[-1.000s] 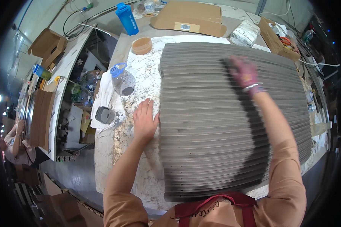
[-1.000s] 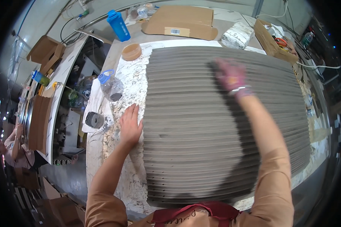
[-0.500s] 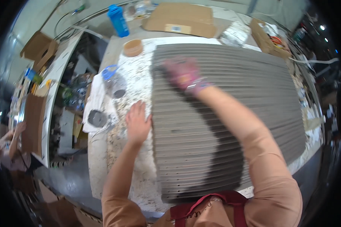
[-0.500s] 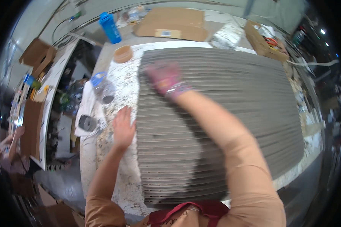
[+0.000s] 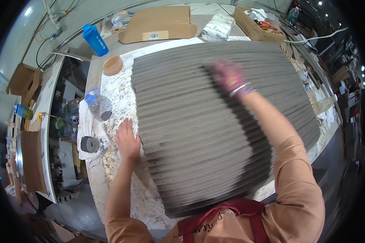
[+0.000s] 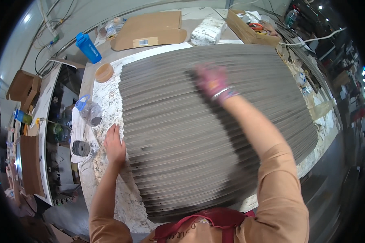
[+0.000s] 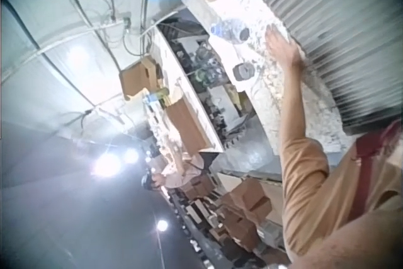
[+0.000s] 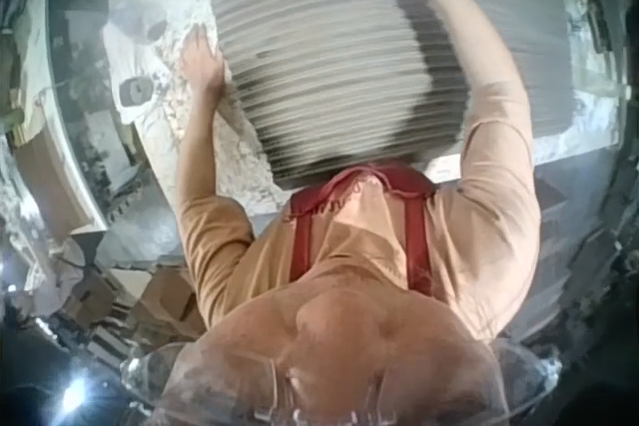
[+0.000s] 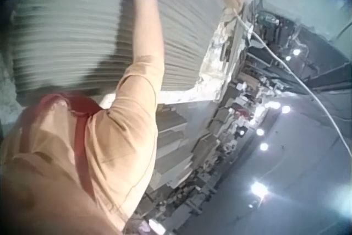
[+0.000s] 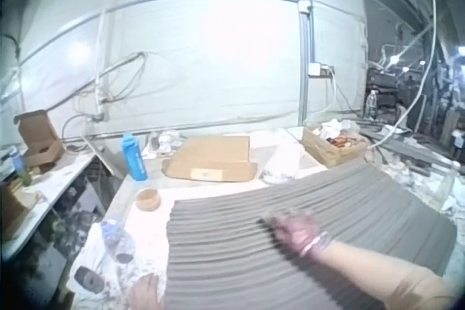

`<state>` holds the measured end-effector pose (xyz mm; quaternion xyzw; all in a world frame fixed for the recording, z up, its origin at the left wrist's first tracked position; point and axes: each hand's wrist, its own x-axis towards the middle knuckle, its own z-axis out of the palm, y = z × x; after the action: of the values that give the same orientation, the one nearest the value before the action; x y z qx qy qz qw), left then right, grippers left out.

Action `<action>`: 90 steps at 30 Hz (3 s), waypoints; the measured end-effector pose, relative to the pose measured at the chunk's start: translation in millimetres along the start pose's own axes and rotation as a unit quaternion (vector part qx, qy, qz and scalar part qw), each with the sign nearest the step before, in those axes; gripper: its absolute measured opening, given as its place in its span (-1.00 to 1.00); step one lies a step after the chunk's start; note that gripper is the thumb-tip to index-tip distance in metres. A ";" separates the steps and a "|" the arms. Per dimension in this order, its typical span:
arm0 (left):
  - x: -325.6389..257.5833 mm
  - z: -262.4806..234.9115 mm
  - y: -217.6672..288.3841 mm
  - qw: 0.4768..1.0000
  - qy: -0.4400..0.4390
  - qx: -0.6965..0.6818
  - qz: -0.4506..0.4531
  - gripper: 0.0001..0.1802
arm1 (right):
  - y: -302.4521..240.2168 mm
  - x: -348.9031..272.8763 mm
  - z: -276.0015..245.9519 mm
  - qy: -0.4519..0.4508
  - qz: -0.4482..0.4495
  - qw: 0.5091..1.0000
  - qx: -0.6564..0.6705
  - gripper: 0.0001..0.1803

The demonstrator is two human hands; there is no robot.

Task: The person wipes down textured furniture panels with a white cloth, then sands the edges of a panel with a small sanding block.

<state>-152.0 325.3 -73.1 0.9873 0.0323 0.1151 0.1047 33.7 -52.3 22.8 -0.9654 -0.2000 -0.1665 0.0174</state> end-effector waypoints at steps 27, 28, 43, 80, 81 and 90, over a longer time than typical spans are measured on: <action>-9.2 0.7 -8.7 1.000 0.024 0.002 -0.002 -0.42 | -82.6 20.1 8.6 -0.056 -0.015 0.997 0.045 -0.61; -7.8 1.4 -6.8 0.999 0.034 -0.001 0.003 -0.42 | -87.3 22.8 6.7 -0.034 -0.040 0.997 0.056 -0.66; -2.5 6.5 -6.9 1.000 0.024 -0.008 -0.013 -0.43 | -197.2 38.2 -6.3 -0.024 -0.107 0.985 0.130 -0.69; -2.7 6.7 -0.7 0.999 0.033 -0.016 -0.001 -0.45 | -102.1 -44.9 -0.9 0.013 0.034 0.999 0.035 -0.68; -3.3 7.3 -4.2 1.000 0.024 -0.011 -0.007 -0.44 | -105.8 -46.8 3.2 0.017 0.004 0.999 0.035 -0.71; 0.3 14.6 -12.9 0.995 0.054 -0.087 -0.013 -0.36 | -165.5 -88.4 5.2 0.007 -0.052 0.998 0.041 -0.59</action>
<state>-148.8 335.0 -89.6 0.9662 0.0408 0.1690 0.1901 -105.9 66.8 -16.6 -0.9509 -0.2567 -0.1660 0.0493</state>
